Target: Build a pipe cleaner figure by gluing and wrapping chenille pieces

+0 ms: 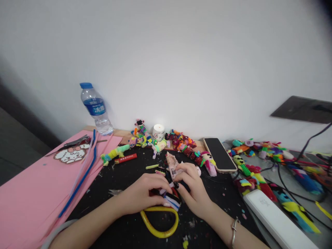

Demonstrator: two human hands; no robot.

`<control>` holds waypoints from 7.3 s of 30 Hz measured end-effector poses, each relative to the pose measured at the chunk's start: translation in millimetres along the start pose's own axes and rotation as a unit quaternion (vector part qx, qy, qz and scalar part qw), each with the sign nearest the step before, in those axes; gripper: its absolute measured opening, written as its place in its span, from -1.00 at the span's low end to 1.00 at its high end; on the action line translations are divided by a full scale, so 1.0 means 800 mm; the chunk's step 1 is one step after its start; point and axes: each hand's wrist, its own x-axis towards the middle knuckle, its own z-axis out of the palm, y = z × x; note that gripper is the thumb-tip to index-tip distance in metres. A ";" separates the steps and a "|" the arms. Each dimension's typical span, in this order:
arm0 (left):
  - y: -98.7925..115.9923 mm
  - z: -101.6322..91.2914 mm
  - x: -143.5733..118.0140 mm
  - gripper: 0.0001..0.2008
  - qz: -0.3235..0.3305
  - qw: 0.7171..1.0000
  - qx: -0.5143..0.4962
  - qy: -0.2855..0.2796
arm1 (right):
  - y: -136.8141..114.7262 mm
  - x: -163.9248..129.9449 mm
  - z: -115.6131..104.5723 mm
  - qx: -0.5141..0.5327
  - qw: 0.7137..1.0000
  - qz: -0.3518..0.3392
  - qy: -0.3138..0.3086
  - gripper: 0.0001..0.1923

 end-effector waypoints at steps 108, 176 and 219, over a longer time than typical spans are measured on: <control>-0.013 0.006 0.003 -0.85 -0.137 0.959 -0.201 0.145 | -0.002 0.000 0.006 0.123 0.989 0.076 0.027 -0.83; -0.024 -0.003 0.008 -0.83 -0.184 0.867 -0.361 0.289 | 0.033 0.002 0.008 -0.221 0.965 0.141 0.031 -0.49; -0.026 -0.006 0.003 -0.81 -0.201 0.813 -0.489 0.244 | 0.022 0.003 0.001 0.074 0.990 0.112 0.031 -0.83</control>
